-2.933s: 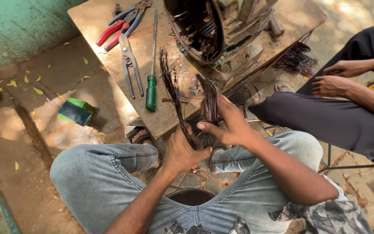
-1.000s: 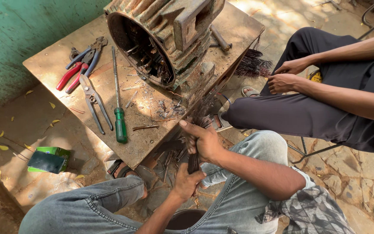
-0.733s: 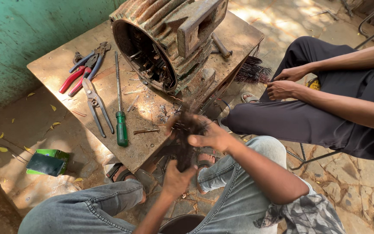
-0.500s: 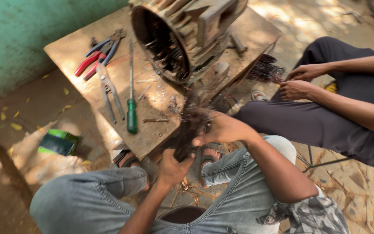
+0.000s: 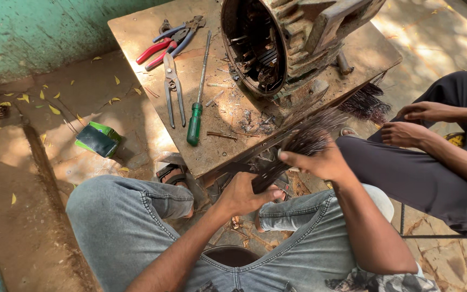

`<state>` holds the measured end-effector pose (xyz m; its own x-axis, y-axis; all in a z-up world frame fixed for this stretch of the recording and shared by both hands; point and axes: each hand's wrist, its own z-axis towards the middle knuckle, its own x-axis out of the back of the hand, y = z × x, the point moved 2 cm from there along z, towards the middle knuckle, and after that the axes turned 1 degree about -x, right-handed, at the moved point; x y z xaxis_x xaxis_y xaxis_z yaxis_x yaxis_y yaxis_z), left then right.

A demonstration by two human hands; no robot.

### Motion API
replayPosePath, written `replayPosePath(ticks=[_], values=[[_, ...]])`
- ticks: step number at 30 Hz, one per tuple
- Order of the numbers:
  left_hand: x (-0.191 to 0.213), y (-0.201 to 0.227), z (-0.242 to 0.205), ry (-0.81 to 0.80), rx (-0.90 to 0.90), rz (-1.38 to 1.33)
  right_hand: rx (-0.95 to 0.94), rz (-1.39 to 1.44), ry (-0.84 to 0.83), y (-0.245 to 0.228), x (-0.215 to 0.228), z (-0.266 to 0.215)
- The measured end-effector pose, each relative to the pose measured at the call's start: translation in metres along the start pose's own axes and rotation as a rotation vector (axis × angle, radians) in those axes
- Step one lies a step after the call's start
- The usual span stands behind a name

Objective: The person removes a bundle of copper wires from an electric motor, places the motor casing on a workbench, and uses pliers and a screwdriver to adjust and inspect the internal windings.

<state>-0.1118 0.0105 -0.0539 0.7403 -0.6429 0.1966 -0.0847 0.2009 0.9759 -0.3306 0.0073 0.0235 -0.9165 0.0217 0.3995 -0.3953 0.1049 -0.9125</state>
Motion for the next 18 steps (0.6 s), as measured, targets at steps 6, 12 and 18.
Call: replayPosePath(ticks=[6, 12, 18], values=[[0.034, -0.032, 0.011, 0.235, -0.111, -0.088, 0.081, 0.243, 0.431, 0.024, 0.092, 0.003], [0.067, -0.033, 0.005, 0.394, 0.006, -0.129, 0.293, 0.705, 0.682, 0.070, 0.183, 0.022], [0.053, 0.025, 0.022, 0.459, -0.122, -0.051, 0.151, 0.892, 1.217, 0.102, 0.209, 0.023]])
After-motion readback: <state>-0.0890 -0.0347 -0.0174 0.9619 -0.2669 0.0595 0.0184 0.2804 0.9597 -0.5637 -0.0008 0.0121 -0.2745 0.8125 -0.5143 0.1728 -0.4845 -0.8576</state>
